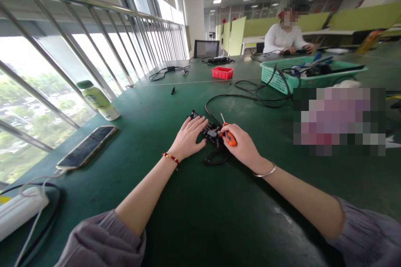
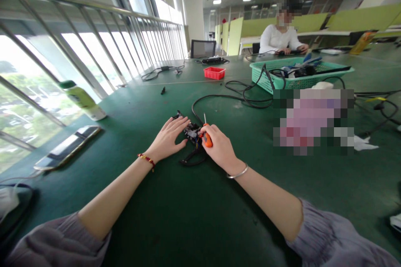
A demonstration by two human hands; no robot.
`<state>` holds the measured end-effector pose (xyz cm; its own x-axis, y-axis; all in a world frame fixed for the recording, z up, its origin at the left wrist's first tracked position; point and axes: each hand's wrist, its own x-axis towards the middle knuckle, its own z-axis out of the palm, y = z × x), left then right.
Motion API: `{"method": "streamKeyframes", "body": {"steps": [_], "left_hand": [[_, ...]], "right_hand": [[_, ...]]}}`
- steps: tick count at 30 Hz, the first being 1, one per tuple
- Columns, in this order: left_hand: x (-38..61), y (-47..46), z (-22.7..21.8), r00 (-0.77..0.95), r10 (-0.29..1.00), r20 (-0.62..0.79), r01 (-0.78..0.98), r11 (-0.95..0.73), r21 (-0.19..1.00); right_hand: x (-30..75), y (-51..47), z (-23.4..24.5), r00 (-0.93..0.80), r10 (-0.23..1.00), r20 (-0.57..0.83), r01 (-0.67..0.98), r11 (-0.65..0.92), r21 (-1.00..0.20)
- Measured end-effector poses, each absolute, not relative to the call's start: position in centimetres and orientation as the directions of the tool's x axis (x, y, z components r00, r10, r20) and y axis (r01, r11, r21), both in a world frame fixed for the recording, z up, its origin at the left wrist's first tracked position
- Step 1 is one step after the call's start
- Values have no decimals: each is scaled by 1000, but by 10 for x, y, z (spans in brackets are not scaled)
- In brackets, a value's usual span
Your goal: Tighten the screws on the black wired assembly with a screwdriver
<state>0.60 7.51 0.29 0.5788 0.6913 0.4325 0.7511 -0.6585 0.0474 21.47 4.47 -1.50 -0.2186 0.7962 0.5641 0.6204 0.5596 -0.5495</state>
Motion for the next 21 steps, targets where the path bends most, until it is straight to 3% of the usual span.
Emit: {"method": "streamKeyframes", "body": {"steps": [6,10,13,18,21], "left_hand": [[3,81,2,574,709,410,766,-642,38],[6,78,2,512,721,467,812,-583,10],[11,73,1,435,750,498,869,-495,-12],[18,68,0,363,782,507,901,-433,22],[17,70,-1,375,763,528,876,-478,68]], "right_hand": [[220,45,-2,-120,790,601,544,559,-626],[231,45,24,-12,833,553,273,535,-800],[237,45,43,44,845,533,115,526,-843],[236,41,56,72,857,509,59,506,-860],[232,38,55,50,874,484,68,480,-875]]}}
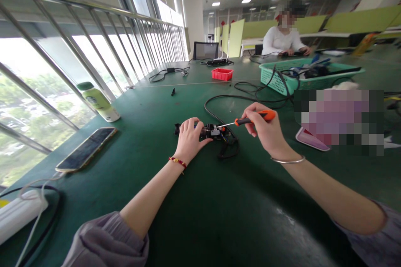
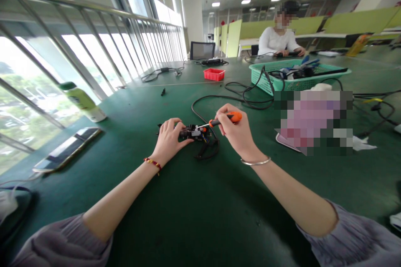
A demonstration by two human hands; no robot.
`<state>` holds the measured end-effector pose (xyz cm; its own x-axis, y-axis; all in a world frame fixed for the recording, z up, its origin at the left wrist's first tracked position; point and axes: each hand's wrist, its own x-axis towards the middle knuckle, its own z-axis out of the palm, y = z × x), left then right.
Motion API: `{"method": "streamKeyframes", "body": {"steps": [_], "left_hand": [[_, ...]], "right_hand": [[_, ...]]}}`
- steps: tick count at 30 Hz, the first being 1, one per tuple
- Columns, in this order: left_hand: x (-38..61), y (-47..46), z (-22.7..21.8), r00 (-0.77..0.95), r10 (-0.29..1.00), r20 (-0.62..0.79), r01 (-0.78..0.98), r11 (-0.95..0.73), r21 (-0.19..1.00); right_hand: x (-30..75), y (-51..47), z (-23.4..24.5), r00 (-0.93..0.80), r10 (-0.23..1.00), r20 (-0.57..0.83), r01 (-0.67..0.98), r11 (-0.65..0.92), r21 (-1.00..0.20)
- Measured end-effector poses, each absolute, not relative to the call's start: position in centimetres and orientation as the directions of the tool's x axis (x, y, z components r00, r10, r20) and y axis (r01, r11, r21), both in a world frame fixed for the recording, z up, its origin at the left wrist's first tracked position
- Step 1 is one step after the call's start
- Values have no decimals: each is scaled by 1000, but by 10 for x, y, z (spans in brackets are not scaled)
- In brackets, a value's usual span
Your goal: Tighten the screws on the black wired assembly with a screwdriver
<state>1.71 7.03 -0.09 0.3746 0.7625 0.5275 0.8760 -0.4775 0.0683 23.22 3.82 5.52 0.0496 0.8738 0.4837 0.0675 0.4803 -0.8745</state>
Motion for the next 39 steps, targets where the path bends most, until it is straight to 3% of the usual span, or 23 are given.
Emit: {"method": "streamKeyframes", "body": {"steps": [5,18,23,27,33,37,39], "left_hand": [[15,74,-2,405,797,449,843,-515,154],[15,73,-3,396,803,446,853,-501,143],[16,72,-2,396,803,446,856,-499,139],[18,73,-1,389,808,442,866,-484,123],[19,74,-2,392,797,459,873,-480,90],[18,73,-1,402,786,469,865,-494,85],[19,72,0,394,793,464,871,-483,86]], "right_hand": [[229,37,51,-24,905,425,112,425,-898],[231,39,48,-40,903,429,139,430,-892],[232,36,49,-98,864,494,218,503,-837],[224,38,55,-38,836,548,213,542,-813],[224,56,88,-45,851,524,346,505,-791],[239,64,114,-308,837,451,506,546,-667],[246,63,125,-346,872,348,632,490,-600]]}}
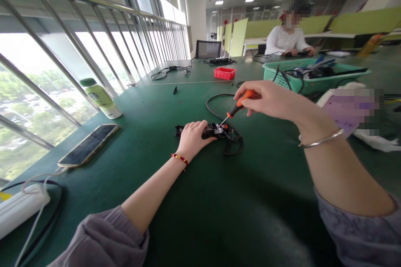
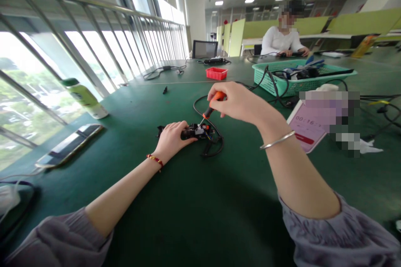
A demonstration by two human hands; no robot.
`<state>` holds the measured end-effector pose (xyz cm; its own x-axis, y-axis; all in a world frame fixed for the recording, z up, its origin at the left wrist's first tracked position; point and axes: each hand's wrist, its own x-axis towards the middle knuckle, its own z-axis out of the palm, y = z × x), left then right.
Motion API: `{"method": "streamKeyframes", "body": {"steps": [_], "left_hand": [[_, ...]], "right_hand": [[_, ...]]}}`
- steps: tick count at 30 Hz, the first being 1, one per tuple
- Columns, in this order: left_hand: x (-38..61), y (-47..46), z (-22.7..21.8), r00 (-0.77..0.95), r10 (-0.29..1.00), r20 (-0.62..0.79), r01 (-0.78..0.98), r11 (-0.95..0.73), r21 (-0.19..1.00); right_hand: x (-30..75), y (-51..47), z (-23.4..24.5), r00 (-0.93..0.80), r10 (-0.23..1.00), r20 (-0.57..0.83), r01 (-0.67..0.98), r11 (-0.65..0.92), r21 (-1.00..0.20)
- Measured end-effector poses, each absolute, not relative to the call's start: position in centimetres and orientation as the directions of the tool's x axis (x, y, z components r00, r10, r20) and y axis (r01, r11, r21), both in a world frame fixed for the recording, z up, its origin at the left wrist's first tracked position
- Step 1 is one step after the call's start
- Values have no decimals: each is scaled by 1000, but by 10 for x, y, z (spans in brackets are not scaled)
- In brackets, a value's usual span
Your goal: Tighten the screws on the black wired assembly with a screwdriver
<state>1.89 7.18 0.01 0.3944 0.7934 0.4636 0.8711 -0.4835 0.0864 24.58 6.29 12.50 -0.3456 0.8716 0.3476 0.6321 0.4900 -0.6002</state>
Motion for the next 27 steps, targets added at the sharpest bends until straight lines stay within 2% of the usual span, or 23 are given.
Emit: {"method": "streamKeyframes", "body": {"steps": [2,4,6,9,12,17,23,27], "left_hand": [[20,71,1,380,807,453,882,-464,87],[22,70,2,367,818,442,890,-447,89],[23,69,2,362,824,436,892,-441,94],[23,69,1,354,829,434,891,-440,114],[22,69,0,342,833,435,886,-440,146],[22,69,-2,342,829,442,885,-443,146],[24,67,-1,330,834,443,894,-427,138],[25,66,0,332,832,445,896,-425,128]], "right_hand": [[250,58,134,-333,908,254,724,420,-548],[251,51,141,-362,929,75,771,343,-537],[248,43,144,-287,958,7,843,256,-474],[241,31,145,-188,977,97,882,211,-420],[238,23,142,-263,952,157,861,305,-406],[242,23,138,-382,902,200,853,427,-300],[236,25,140,-231,960,159,914,270,-304],[229,21,142,-220,972,88,922,237,-305]]}}
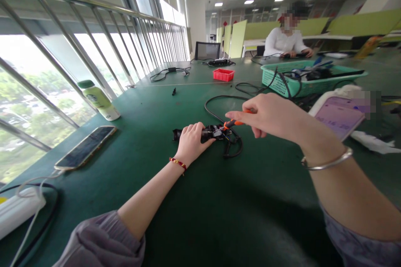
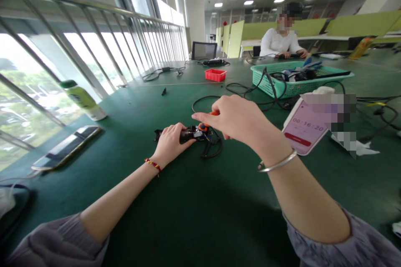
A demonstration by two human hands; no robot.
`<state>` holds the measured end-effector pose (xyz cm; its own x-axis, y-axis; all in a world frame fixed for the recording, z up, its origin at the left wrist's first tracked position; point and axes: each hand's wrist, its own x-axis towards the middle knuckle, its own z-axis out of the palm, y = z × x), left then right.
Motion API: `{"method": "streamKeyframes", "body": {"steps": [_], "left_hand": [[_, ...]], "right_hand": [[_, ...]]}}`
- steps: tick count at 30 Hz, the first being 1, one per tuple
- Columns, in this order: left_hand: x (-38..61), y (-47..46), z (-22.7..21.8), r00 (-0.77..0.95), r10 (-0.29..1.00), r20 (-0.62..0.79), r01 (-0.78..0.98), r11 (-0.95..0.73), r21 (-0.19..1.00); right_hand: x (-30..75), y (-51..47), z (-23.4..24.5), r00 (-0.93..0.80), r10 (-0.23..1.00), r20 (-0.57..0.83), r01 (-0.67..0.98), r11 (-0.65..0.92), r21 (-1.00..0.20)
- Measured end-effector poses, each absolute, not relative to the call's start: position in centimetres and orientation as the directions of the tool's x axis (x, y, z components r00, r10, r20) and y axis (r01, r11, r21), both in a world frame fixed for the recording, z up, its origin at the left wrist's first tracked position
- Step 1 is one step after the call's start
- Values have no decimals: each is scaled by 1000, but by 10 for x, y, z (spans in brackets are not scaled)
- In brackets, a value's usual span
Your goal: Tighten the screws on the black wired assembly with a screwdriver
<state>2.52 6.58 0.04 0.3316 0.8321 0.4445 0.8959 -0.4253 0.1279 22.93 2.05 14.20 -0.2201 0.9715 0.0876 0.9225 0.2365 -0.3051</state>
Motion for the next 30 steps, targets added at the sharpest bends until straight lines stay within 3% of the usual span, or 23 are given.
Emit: {"method": "streamKeyframes", "body": {"steps": [5,9,20,30], "left_hand": [[28,64,0,306,838,451,906,-401,131],[31,62,-1,269,838,475,911,-382,158],[29,62,-3,312,812,494,887,-435,155],[32,60,-1,302,822,484,896,-418,151]], "right_hand": [[233,19,140,-319,928,193,890,364,-275],[240,18,140,-438,877,197,835,478,-271],[227,16,142,-246,946,214,911,301,-282],[231,13,140,-432,877,210,836,477,-272]]}}
